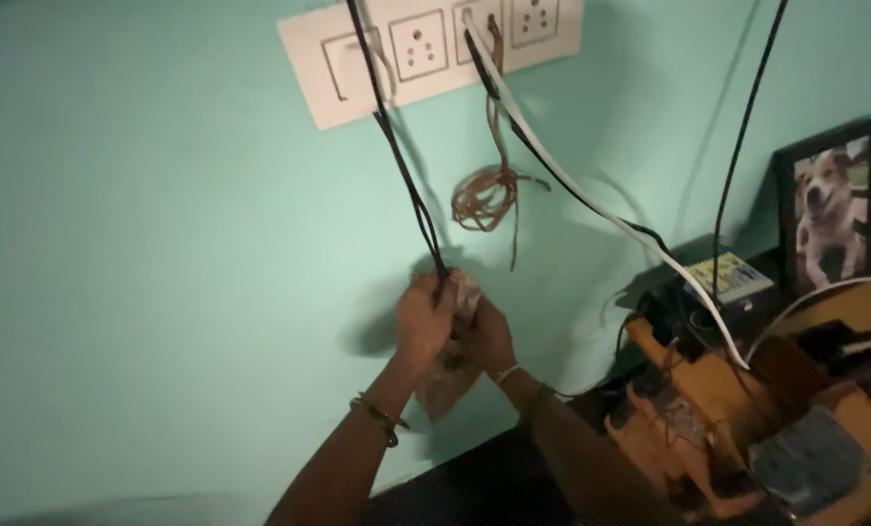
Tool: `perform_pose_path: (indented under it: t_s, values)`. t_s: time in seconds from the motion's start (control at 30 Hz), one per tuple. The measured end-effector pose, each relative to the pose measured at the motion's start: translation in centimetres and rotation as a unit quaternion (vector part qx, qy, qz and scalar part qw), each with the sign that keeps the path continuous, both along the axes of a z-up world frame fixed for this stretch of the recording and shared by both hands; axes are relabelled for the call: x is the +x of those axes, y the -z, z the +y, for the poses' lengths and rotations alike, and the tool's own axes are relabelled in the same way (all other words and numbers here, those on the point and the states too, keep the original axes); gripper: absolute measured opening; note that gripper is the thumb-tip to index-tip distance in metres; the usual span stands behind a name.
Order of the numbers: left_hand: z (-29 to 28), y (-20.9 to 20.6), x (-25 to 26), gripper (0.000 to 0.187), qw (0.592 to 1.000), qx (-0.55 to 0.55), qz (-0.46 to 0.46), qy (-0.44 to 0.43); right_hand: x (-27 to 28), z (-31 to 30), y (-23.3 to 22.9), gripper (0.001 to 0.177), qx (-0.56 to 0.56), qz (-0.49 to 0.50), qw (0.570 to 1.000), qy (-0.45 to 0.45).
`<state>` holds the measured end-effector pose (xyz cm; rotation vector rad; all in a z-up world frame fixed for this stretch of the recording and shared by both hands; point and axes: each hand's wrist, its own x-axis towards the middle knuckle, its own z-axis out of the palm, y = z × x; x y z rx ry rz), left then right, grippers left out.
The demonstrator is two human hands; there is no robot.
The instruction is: The person wipes a television screen, a wall-mounted switch plate, a desk surface, a picture frame, a small electronic device, and a wall-mounted phone holder with a cloth.
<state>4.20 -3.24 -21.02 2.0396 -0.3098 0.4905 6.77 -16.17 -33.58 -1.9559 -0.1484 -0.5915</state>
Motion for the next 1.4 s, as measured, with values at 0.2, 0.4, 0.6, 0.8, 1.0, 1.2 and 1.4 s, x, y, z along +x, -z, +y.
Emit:
perform_pose_path:
  t_s: [0.2, 0.4, 0.6, 0.8, 1.0, 1.2, 1.4]
  values:
    - [-0.5, 2.3, 1.3, 0.031, 0.995, -0.037, 0.079, 0.056, -4.8, -4.9, 8.1, 0.036, -0.149, 0.103, 0.979, -0.094]
    - [-3.4, 10.2, -1.1, 0.036, 0.971, 0.083, 0.211, 0.08, -7.4, -2.4, 3.1, 0.032, 0.052, 0.247, 0.967, -0.032]
    - [-5.5, 10.7, -2.4, 0.041, 0.974, 0.088, 0.205, 0.042, -5.8, -8.3, 14.0, 0.044, -0.108, 0.249, 0.962, -0.01]
    - [-5.8, 12.7, -2.8, 0.036, 0.939, -0.083, 0.334, 0.004, -7.9, -15.0, 21.1, 0.042, -0.152, 0.332, 0.928, -0.077]
    - [-9.0, 26.5, -5.7, 0.039, 0.93, -0.129, 0.343, 0.009, -8.8, -11.5, 16.6, 0.041, -0.245, 0.347, 0.899, -0.108]
    - [-12.1, 27.4, -7.8, 0.058, 0.901, -0.07, 0.427, -0.029, -8.7, -19.3, 21.6, 0.044, -0.26, 0.042, 0.931, -0.255]
    - [-11.2, 28.5, -9.4, 0.053, 0.867, -0.265, 0.42, -0.04, -11.6, -26.9, 22.4, 0.013, -0.348, 0.324, 0.861, -0.183]
